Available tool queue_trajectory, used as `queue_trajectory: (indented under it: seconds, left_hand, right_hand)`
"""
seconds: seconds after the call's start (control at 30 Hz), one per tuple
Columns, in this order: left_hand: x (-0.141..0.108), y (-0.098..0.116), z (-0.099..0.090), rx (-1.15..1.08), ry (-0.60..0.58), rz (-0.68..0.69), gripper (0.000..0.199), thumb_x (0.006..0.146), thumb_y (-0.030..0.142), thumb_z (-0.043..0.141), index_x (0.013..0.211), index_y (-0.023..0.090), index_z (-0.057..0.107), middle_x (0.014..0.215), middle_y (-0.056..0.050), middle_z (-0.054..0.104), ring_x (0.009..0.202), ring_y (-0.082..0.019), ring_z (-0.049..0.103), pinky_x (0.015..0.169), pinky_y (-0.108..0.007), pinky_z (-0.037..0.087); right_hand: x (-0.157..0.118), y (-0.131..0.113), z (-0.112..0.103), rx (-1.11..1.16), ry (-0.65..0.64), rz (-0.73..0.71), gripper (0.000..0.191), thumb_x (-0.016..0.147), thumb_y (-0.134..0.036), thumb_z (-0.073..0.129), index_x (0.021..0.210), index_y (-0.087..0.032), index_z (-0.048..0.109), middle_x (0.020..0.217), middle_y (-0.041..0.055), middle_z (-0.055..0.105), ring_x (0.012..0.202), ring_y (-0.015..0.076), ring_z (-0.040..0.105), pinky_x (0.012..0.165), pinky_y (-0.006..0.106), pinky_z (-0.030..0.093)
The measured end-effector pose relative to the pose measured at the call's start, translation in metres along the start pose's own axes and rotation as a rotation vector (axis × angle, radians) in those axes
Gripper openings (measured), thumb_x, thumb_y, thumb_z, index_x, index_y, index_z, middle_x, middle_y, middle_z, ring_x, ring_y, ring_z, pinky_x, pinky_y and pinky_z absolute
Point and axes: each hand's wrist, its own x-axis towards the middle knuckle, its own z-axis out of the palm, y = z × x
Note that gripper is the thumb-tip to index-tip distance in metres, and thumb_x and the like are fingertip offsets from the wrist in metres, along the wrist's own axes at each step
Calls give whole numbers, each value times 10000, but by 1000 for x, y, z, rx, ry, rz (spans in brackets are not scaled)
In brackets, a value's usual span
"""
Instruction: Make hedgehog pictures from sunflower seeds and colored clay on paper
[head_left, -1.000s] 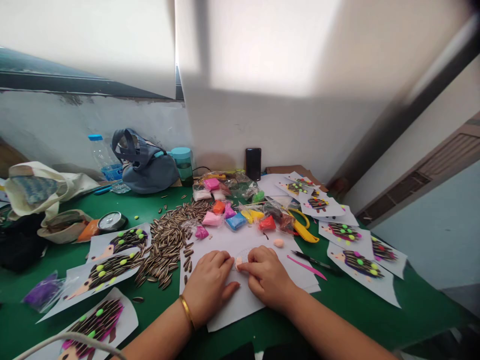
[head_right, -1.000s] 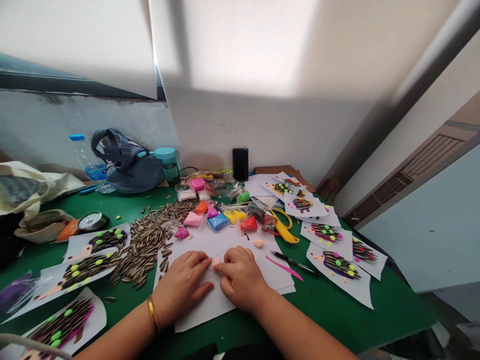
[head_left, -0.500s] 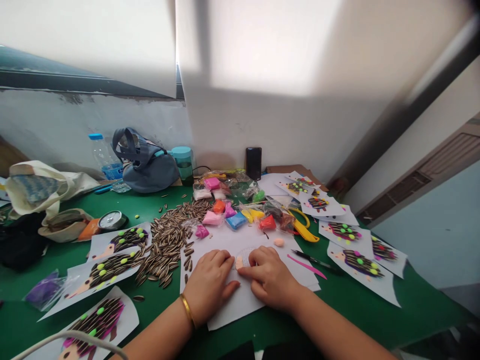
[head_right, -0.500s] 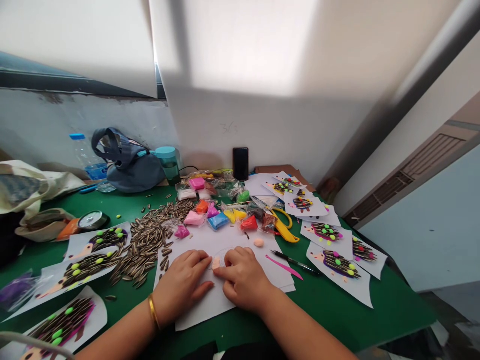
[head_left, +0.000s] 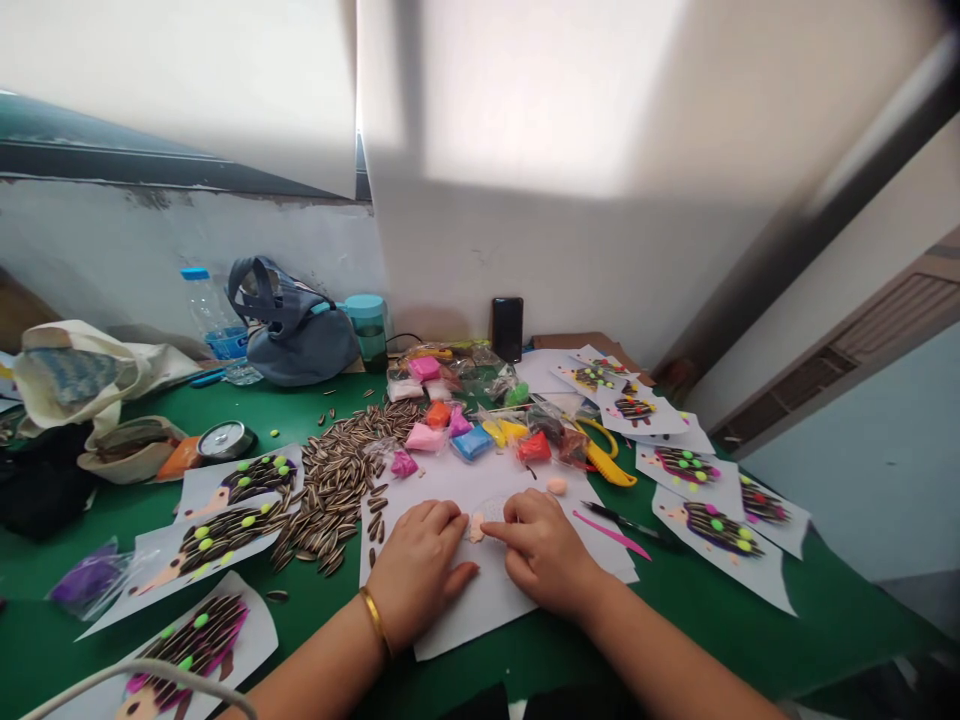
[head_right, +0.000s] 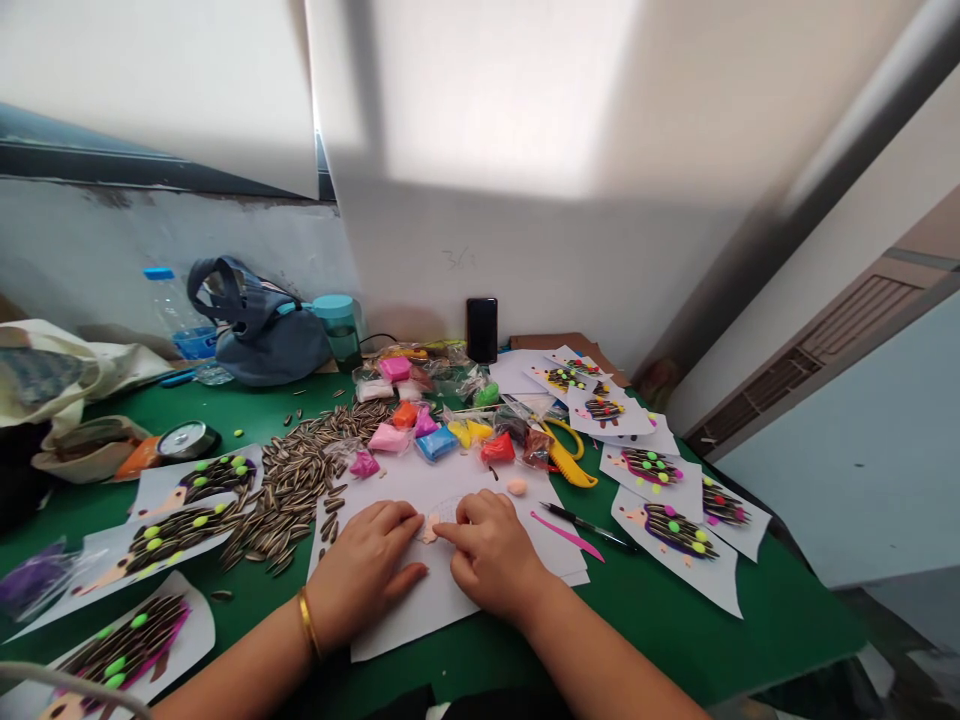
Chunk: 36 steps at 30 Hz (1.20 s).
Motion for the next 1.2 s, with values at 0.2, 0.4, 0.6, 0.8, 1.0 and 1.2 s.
queue_trajectory:
  seconds: [0.2, 0.4, 0.6, 0.8, 1.0, 1.2]
  left_hand:
    - [0, 0, 0, -3, -16, 0, 409, 788, 299, 735, 1164, 198, 609, 1152, -89, 618, 1077, -288, 554, 959, -467, 467]
    - [0, 0, 2, 5, -22, -4, 405, 804, 300, 719, 1174, 184, 603, 1158, -93, 612, 1085, -289, 543, 970, -474, 460]
    - [0, -1, 3, 14, -30, 1, 416, 807, 310, 719, 1184, 180, 601, 1166, -93, 609, 1086, -291, 545, 971, -475, 464]
    - [1, -1, 3, 9, -22, 1, 396, 811, 302, 715, 1173, 192, 600, 1164, -87, 612, 1087, -286, 547, 969, -477, 467]
    - [0, -1, 3, 5, -25, -2, 391, 810, 300, 716, 1167, 186, 605, 1164, -88, 611, 1087, -283, 546, 973, -472, 466]
    - [-1, -1, 3, -1, -15, 0, 404, 802, 294, 722, 1173, 185, 604, 1158, -88, 615, 1083, -284, 548, 970, -477, 468]
  right_hand:
    - [-8, -1, -6, -31, -102, -33, 520, 702, -65, 550, 1146, -298, 688, 905, 34, 536, 873, 208, 461, 780, 363, 303]
    - [-6, -6, -2, -79, -140, -46, 510, 739, -104, 568, 1200, -303, 653, 934, 36, 544, 892, 214, 456, 785, 367, 296]
    - [-5, -4, -3, -60, -137, -51, 500, 725, -106, 580, 1175, -309, 661, 935, 33, 542, 891, 211, 451, 791, 363, 291]
    - [-3, -8, 0, -96, -166, -73, 478, 745, -141, 580, 1190, -304, 637, 953, 36, 550, 907, 218, 449, 795, 367, 287]
    - [-4, -8, 2, -81, -157, -85, 478, 742, -136, 573, 1187, -302, 630, 958, 33, 551, 912, 214, 448, 798, 363, 289]
    - [-4, -9, 1, -86, -166, -77, 470, 747, -149, 577, 1190, -297, 628, 956, 35, 556, 910, 217, 447, 794, 367, 286]
